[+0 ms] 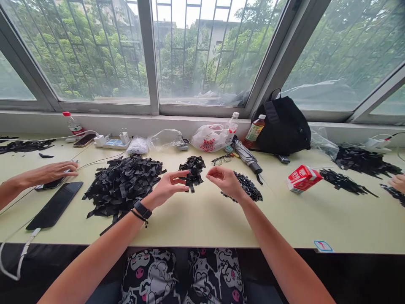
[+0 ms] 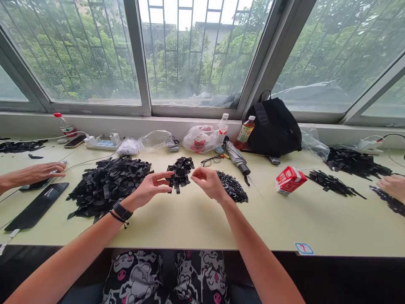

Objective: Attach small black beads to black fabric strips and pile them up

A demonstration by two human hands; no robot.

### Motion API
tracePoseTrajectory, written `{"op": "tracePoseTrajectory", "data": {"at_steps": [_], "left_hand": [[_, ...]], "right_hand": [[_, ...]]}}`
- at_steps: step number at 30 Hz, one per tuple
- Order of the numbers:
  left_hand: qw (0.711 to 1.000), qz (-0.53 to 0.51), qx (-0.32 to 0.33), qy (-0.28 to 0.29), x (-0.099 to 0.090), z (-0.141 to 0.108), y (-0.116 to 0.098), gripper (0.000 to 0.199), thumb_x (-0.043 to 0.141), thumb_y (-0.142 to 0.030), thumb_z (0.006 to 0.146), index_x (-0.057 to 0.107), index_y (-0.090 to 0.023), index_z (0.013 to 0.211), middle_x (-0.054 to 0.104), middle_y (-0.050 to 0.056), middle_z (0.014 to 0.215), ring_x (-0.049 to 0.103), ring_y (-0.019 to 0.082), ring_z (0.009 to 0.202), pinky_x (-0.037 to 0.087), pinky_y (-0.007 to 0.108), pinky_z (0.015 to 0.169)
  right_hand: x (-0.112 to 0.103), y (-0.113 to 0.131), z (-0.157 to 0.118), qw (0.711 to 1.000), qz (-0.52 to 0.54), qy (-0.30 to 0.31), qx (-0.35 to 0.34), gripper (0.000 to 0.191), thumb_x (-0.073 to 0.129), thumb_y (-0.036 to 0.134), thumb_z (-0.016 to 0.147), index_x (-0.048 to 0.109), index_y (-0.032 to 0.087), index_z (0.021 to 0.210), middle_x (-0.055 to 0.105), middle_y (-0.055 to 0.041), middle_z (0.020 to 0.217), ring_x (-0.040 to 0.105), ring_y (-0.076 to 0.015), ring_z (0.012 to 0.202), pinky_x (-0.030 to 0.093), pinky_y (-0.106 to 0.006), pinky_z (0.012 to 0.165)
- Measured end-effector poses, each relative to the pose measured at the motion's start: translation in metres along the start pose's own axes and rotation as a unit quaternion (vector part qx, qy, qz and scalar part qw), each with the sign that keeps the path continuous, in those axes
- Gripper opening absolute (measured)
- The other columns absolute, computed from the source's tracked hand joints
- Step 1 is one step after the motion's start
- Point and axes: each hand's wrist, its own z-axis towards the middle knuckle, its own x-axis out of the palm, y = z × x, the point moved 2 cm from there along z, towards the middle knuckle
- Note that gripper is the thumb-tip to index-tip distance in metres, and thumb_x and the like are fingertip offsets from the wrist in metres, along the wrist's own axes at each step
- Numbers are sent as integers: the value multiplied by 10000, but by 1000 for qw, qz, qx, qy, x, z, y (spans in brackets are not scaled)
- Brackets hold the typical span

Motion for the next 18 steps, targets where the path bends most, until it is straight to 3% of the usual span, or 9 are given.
{"op": "tracePoseTrajectory", "data": {"at_steps": [3,6,12,18], "left_hand": [[999,-24,26,7,5,0,3,450,881,-265,730,782,-318,1165,759,49,1243,758,297,997,674,451,792],[999,-40,22,26,8,0,8,478,867,-233,740,772,-293,1205,767,74,1223,754,316,1022,670,466,823],[998,-51,16,29,9,0,10,439,849,-204,750,786,-338,1163,777,27,1196,759,309,1015,673,458,824],[997,-62,-40,35,13,-3,8,498,853,-226,737,771,-337,1214,777,23,1198,722,328,1110,634,500,904]], "right_hand": [[28,11,-4,994,100,37,-7,308,759,485,846,724,198,951,736,-63,907,698,-215,845,597,-364,821],[44,17,-9,994,98,42,-34,298,760,485,857,760,200,943,735,-69,886,695,-213,818,604,-371,784],[48,27,-13,992,24,17,-120,178,730,417,914,815,262,932,723,-66,895,671,-196,776,578,-350,722],[52,22,-14,986,-14,20,-164,132,693,298,949,821,277,974,730,-62,910,671,-189,803,550,-330,711]]}}
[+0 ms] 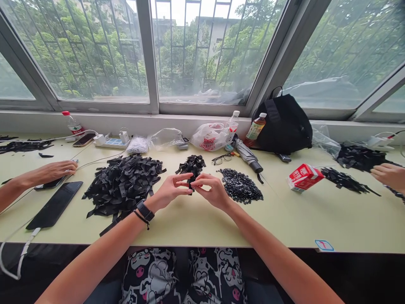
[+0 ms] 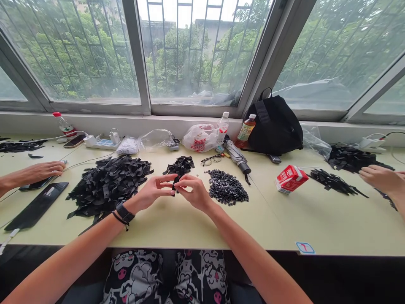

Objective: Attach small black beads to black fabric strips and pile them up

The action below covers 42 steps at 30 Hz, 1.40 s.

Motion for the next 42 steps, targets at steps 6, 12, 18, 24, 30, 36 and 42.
{"op": "tracePoseTrajectory", "data": {"at_steps": [6,12,18,24,30,36,42], "left_hand": [[997,-72,-17,9,2,-1,1,525,881,-227,717,776,-297,1226,785,65,1183,694,355,1147,538,516,982],[990,-125,-49,30,-2,3,9,634,919,-208,682,739,-249,1289,681,129,1389,709,320,1108,500,485,1023],[982,-169,-74,43,-3,5,12,694,932,-185,662,714,-208,1320,677,155,1385,718,259,1037,503,443,1018],[985,-159,-67,25,-2,1,5,502,874,-157,728,789,-302,1201,762,59,1244,694,306,1110,515,454,983],[985,-163,-58,6,-2,1,0,435,841,-140,746,814,-331,1137,734,7,1306,661,293,1195,514,436,1026],[990,-135,-37,-21,-1,-1,-6,415,846,-145,725,828,-337,1092,766,13,1233,699,299,1138,566,461,969],[994,-104,-33,-27,3,-3,-10,419,854,-157,721,829,-328,1102,768,27,1226,719,337,1120,592,481,929]], "right_hand": [[0,-4,-2,1000,-8,-2,-25,135,698,238,944,817,272,998,739,-61,914,671,-183,788,540,-319,691],[0,-4,-2,1000,4,0,-20,159,703,224,936,820,286,1024,741,-63,933,677,-189,803,544,-322,686],[-1,2,-1,1000,22,-5,-6,188,714,223,922,824,297,1056,734,-57,915,654,-177,783,532,-314,675],[-1,8,-1,1000,19,3,-3,252,668,207,938,812,307,1120,727,-53,908,631,-169,774,525,-309,665],[0,2,-6,999,-9,14,-33,355,613,186,965,746,322,1265,711,-53,936,634,-167,782,547,-323,704],[-1,4,-7,995,-68,24,-65,373,604,171,970,722,322,1290,699,-51,933,624,-166,763,541,-331,711],[0,11,-4,999,-22,8,-40,282,631,208,964,750,292,1205,698,-53,932,609,-158,755,522,-300,664]]}}
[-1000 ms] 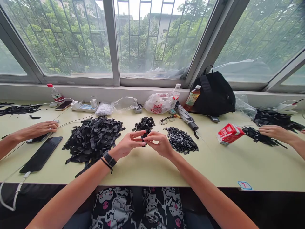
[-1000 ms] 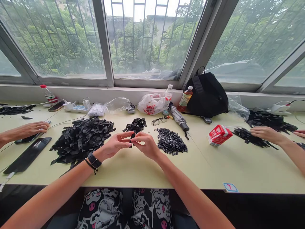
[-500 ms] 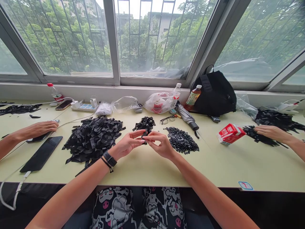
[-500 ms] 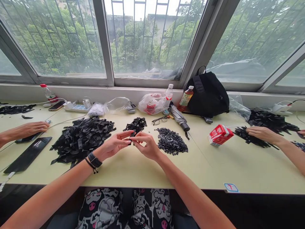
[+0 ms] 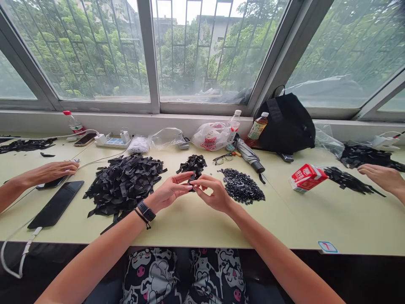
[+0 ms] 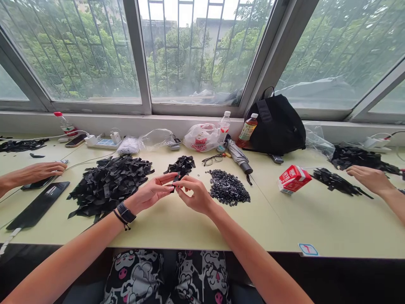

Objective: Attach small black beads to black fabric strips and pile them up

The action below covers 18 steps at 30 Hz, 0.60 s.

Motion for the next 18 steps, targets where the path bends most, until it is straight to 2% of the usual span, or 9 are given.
{"op": "tracePoseTrajectory", "data": {"at_steps": [6,10,12,14,18], "left_hand": [[999,4,-39,13,0,-1,1,445,816,-160,775,797,-334,1184,743,12,1289,668,332,1226,552,466,1010],[999,-36,-26,28,0,0,2,456,855,-142,732,813,-313,1152,761,42,1250,684,373,1181,545,509,989],[998,-56,-19,38,-2,1,3,455,870,-140,718,820,-319,1134,767,43,1233,694,378,1160,544,512,980],[997,-65,-22,45,-4,2,5,467,870,-137,723,815,-325,1147,746,38,1281,690,366,1171,537,489,989],[995,-75,-39,51,-8,6,12,584,896,-132,678,775,-297,1224,644,70,1444,693,312,1173,529,432,1016]], "right_hand": [[-2,5,1,1000,10,-5,24,231,644,242,951,751,270,1154,677,-29,843,557,-147,676,509,-303,655],[-7,-1,3,995,-13,-60,78,169,624,294,954,752,249,1055,684,-32,798,574,-171,676,503,-322,659],[-16,-12,4,986,-61,-103,115,169,597,309,958,743,230,989,704,-46,811,574,-183,670,487,-332,653],[-27,-27,3,973,-130,-118,148,184,577,311,953,735,216,952,720,-58,827,571,-192,667,467,-342,662],[-48,-61,-2,949,-244,-48,196,191,549,266,933,731,210,942,718,-68,835,621,-243,800,449,-356,754]]}}
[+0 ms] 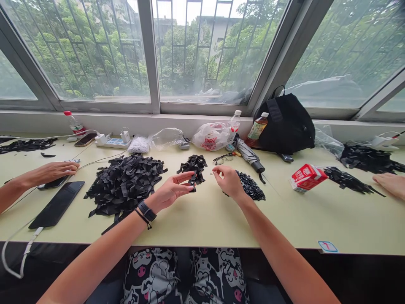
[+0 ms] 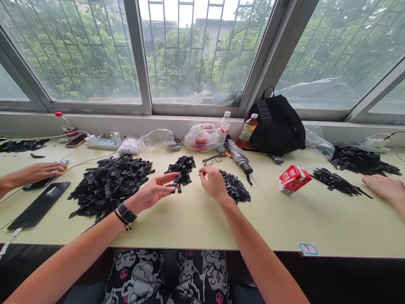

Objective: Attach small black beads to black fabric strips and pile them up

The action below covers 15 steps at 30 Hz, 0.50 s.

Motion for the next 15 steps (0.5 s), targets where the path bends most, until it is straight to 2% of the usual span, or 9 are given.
{"op": "tracePoseTrajectory", "data": {"at_steps": [3,5,11,15], "left_hand": [[1000,-7,-15,8,-2,2,3,655,907,-143,655,741,-272,1275,593,100,1496,695,272,1170,519,400,1039],[1000,-7,-15,7,-1,2,3,652,905,-138,661,739,-264,1279,603,101,1485,689,280,1179,511,406,1047],[1000,9,0,-8,4,-3,-1,516,872,-121,727,788,-304,1203,729,58,1311,672,350,1200,519,454,994],[1000,2,-15,-1,1,1,2,624,914,-136,665,757,-280,1251,676,94,1392,700,295,1153,519,415,1003]], "right_hand": [[3,-16,2,997,-66,33,11,192,546,226,925,720,205,1002,722,-87,906,616,-280,942,438,-371,839],[7,-18,2,994,-100,51,9,185,559,219,925,715,200,1022,722,-100,945,594,-293,984,424,-384,878],[20,-19,10,988,-126,90,9,103,597,228,930,696,209,910,716,-93,933,575,-281,952,408,-389,886],[21,-25,12,987,-117,104,36,98,591,232,926,660,203,863,703,-93,897,575,-276,927,416,-378,827]]}}
